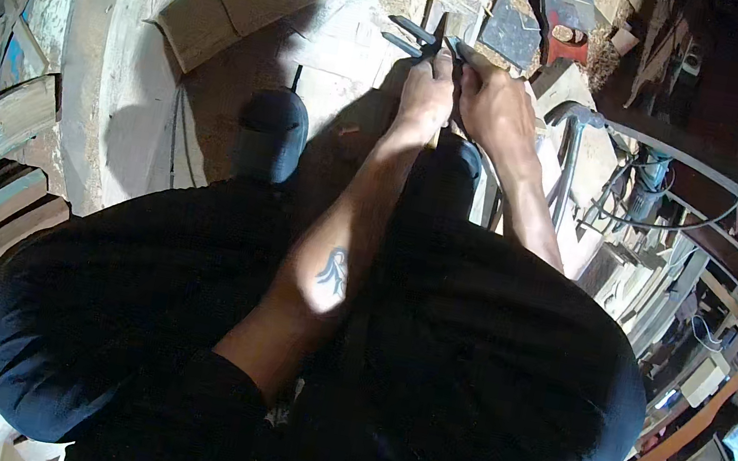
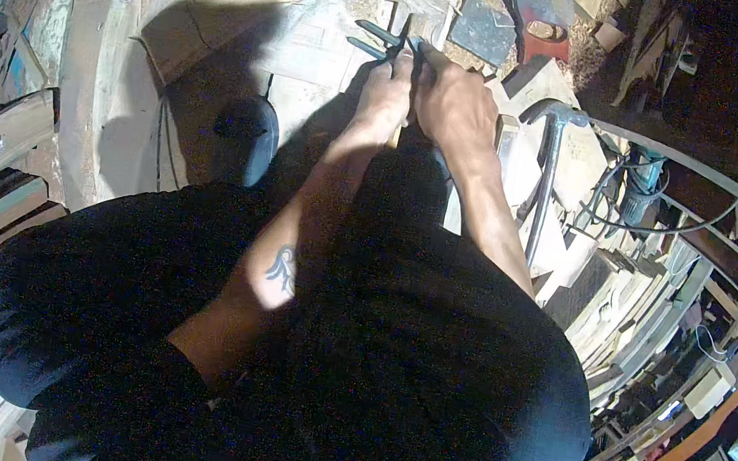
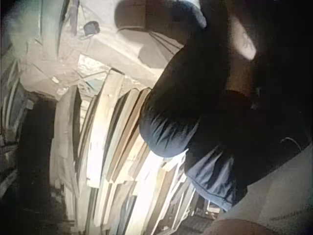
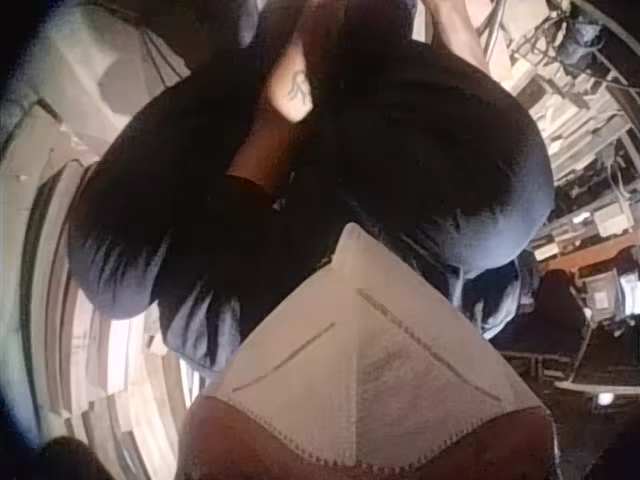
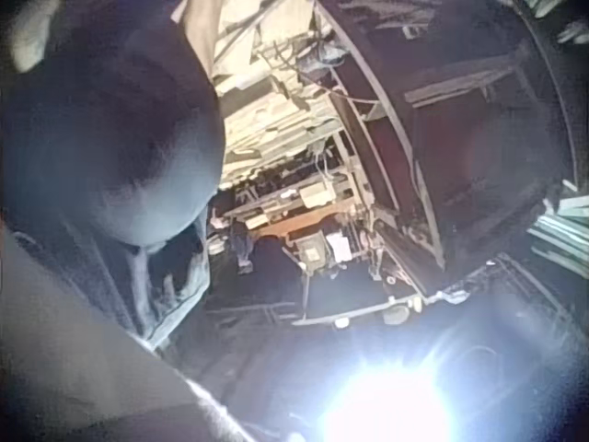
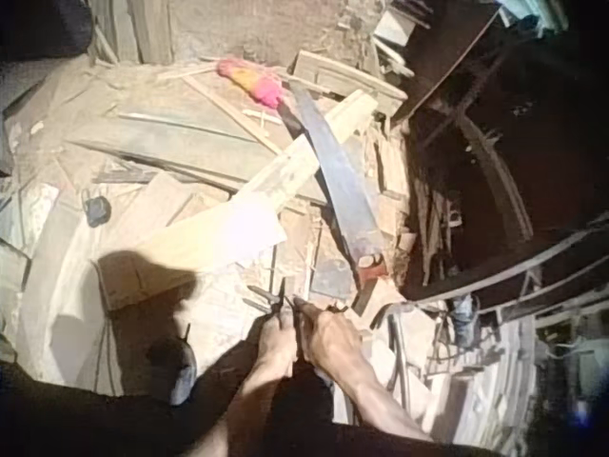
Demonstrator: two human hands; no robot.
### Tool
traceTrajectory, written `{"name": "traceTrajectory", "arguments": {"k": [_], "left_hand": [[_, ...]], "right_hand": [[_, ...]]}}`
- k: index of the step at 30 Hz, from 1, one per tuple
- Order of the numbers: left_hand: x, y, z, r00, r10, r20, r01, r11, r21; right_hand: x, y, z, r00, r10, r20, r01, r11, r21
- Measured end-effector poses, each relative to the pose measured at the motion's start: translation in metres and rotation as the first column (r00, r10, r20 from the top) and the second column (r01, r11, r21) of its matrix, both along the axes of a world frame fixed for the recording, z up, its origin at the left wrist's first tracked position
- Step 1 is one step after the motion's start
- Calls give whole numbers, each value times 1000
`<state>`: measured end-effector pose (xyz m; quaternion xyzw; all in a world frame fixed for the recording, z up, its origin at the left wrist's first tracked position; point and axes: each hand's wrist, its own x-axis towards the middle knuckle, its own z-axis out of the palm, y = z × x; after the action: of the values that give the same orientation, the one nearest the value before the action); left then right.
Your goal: The person is using a small hand plane to shave wood and then a hand saw to cut a small piece of wood in a workshop.
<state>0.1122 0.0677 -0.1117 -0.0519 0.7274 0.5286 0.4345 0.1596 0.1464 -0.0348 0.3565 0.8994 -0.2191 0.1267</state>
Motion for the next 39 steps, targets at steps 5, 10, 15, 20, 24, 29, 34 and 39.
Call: {"name": "traceTrajectory", "arguments": {"k": [5, 10, 15, 20, 24, 29, 34, 39], "left_hand": [[7, 6, -11, 989, -4, -145, 4, 1000, -2], [-6, 7, -23, 991, 1, -136, -9, 998, -58], [-11, 7, -37, 978, 17, -208, -14, 1000, 16], [-9, 8, -42, 982, 66, -175, -60, 998, 36], [-4, 17, -29, 989, 21, -144, -23, 1000, -13], [-7, 1, -22, 992, 71, -101, -76, 996, -49], [-6, 12, -32, 996, 45, -75, -47, 999, -26], [3, 10, -39, 998, 9, -63, -12, 999, -37]], "right_hand": [[2, -2, 1, 1000, 2, -9, -2, 999, 44], [-11, -5, -12, 999, 35, -35, -31, 995, 90], [-22, -5, 1, 995, 94, -9, -94, 993, 67], [-18, -6, -15, 995, 39, -92, -34, 997, 62], [-9, 2, -20, 993, -11, -120, 21, 996, 82], [-33, -5, -19, 997, -21, -68, 24, 998, 53], [-37, 9, -20, 997, -13, -71, 16, 999, 42], [-42, 13, -33, 998, -41, -45, 44, 996, 81]]}}
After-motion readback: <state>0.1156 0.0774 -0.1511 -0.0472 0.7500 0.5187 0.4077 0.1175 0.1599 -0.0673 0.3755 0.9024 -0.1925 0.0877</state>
